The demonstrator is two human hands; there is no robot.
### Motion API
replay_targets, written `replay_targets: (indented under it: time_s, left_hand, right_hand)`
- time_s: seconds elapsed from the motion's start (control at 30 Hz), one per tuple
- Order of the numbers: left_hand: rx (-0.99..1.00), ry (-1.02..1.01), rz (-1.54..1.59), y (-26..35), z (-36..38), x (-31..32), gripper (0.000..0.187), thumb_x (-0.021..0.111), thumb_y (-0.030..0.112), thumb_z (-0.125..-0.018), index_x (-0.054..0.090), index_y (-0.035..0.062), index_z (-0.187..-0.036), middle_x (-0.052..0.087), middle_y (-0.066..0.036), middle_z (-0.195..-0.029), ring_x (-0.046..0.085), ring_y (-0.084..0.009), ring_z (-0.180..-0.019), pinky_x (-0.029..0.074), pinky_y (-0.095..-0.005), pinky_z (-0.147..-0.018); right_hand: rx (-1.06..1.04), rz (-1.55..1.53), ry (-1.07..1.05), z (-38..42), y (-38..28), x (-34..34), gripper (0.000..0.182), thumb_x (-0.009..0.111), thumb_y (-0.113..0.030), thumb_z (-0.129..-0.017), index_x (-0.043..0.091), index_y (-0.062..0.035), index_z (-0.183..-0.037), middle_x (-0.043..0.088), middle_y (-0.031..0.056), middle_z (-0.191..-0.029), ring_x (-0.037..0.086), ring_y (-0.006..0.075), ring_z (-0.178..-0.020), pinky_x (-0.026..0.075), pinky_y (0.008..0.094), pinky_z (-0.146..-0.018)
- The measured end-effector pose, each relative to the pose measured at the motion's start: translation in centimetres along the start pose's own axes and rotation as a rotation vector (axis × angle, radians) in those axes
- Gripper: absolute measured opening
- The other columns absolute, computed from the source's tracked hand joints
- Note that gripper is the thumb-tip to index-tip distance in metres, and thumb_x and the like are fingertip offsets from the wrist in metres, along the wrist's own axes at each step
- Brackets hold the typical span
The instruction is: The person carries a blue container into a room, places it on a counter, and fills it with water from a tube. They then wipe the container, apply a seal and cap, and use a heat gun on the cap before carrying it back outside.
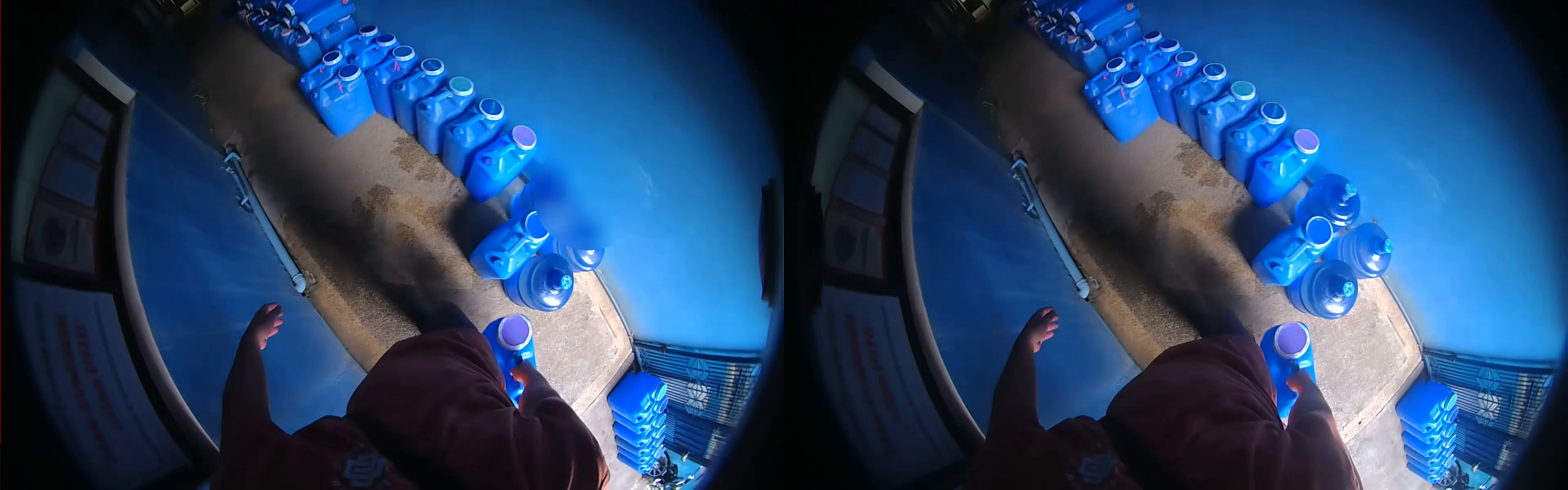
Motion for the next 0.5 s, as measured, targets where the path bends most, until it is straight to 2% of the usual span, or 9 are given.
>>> replay_targets:
  time_s: [0.03,0.13,0.23,0.33,0.37,0.4,0.43,0.47,0.5]
  left_hand:
    - [-0.020,0.005,0.072,-0.2,-0.8,-1.3,0.053,0.051,0.042,-0.098,0.039,0.0142,-0.142,0.050,-0.008,-0.139,0.049,-0.0266,-0.127,0.039,-0.0430,-0.104]
    - [-0.082,0.003,0.147,2.8,-2.3,-4.8,0.051,0.046,0.036,-0.102,0.034,0.0117,-0.145,0.046,-0.011,-0.145,0.047,-0.0284,-0.131,0.038,-0.0444,-0.107]
    - [-0.102,-0.008,0.043,6.2,-6.2,-8.6,0.049,0.046,0.031,-0.103,0.034,0.0097,-0.145,0.047,-0.011,-0.143,0.048,-0.0289,-0.129,0.040,-0.0439,-0.105]
    - [-0.080,0.022,0.000,10.9,-11.3,-13.1,0.052,0.050,0.032,-0.101,0.035,0.0091,-0.145,0.049,-0.012,-0.140,0.050,-0.0281,-0.126,0.041,-0.0436,-0.104]
    - [-0.073,0.021,-0.028,12.6,-13.2,-14.6,0.054,0.053,0.033,-0.099,0.035,0.0085,-0.145,0.050,-0.012,-0.138,0.052,-0.0266,-0.124,0.041,-0.0427,-0.102]
    - [-0.068,0.021,-0.061,14.2,-14.8,-16.0,0.057,0.055,0.034,-0.098,0.035,0.0079,-0.144,0.051,-0.012,-0.136,0.053,-0.0252,-0.122,0.041,-0.0418,-0.101]
    - [-0.056,0.067,-0.054,16.1,-16.0,-17.2,0.055,0.058,0.032,-0.098,0.039,0.0037,-0.142,0.051,-0.014,-0.138,0.054,-0.0229,-0.118,0.044,-0.0365,-0.096]
    - [-0.079,0.082,-0.075,18.0,-16.9,-18.4,0.054,0.058,0.030,-0.098,0.039,0.0029,-0.141,0.051,-0.016,-0.138,0.053,-0.0236,-0.122,0.043,-0.0357,-0.100]
    - [-0.104,0.065,-0.108,18.9,-17.9,-19.9,0.054,0.058,0.029,-0.098,0.040,0.0026,-0.141,0.050,-0.017,-0.139,0.051,-0.0236,-0.124,0.041,-0.0355,-0.102]
  right_hand:
    - [0.130,-0.310,0.148,0.4,-1.7,-1.6,0.052,0.059,-0.023,-0.081,0.056,-0.0092,-0.132,0.065,0.0253,-0.114,0.064,0.0371,-0.107,0.053,0.0421,-0.086]
    - [0.111,-0.184,0.155,-1.3,-9.9,-8.0,0.053,0.059,-0.024,-0.081,0.057,-0.0095,-0.131,0.063,0.0262,-0.117,0.062,0.0371,-0.111,0.052,0.0426,-0.089]
    - [-0.004,-0.099,0.153,-4.9,-18.4,-14.2,0.052,0.064,-0.018,-0.076,0.059,0.0003,-0.125,0.063,0.0251,-0.118,0.059,0.0366,-0.116,0.050,0.0430,-0.092]
    - [0.026,-0.114,0.112,-9.0,-27.0,-20.6,0.050,0.065,-0.017,-0.076,0.060,0.0002,-0.123,0.064,0.0244,-0.117,0.059,0.0360,-0.116,0.051,0.0419,-0.092]
    - [-0.013,-0.110,0.195,-10.2,-30.4,-22.8,0.039,0.068,-0.019,-0.072,0.066,0.0065,-0.102,0.066,0.0277,-0.106,0.064,0.0357,-0.108,0.054,0.0427,-0.082]
    - [-0.029,-0.107,0.176,-12.2,-33.7,-24.6,0.039,0.068,-0.019,-0.072,0.066,0.0065,-0.102,0.066,0.0277,-0.106,0.064,0.0357,-0.108,0.054,0.0427,-0.082]
    - [-0.020,-0.100,0.238,-14.6,-37.1,-26.4,0.040,0.067,-0.018,-0.072,0.065,0.0063,-0.104,0.066,0.0277,-0.107,0.064,0.0362,-0.108,0.054,0.0423,-0.082]
    - [-0.005,-0.092,0.299,-16.8,-40.0,-28.2,0.041,0.067,-0.017,-0.072,0.064,0.0062,-0.106,0.066,0.0278,-0.107,0.064,0.0368,-0.108,0.054,0.0418,-0.082]
    - [-0.002,-0.095,0.239,-18.1,-43.2,-30.1,0.044,0.066,-0.016,-0.073,0.061,0.0064,-0.111,0.065,0.0278,-0.110,0.063,0.0372,-0.110,0.054,0.0416,-0.084]
Point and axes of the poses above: each hand's wrist, its own z-axis away from the middle knuckle, its own x-axis out of the palm, y = z × x, the point moved 2 cm from there along -z, towards the middle knuckle
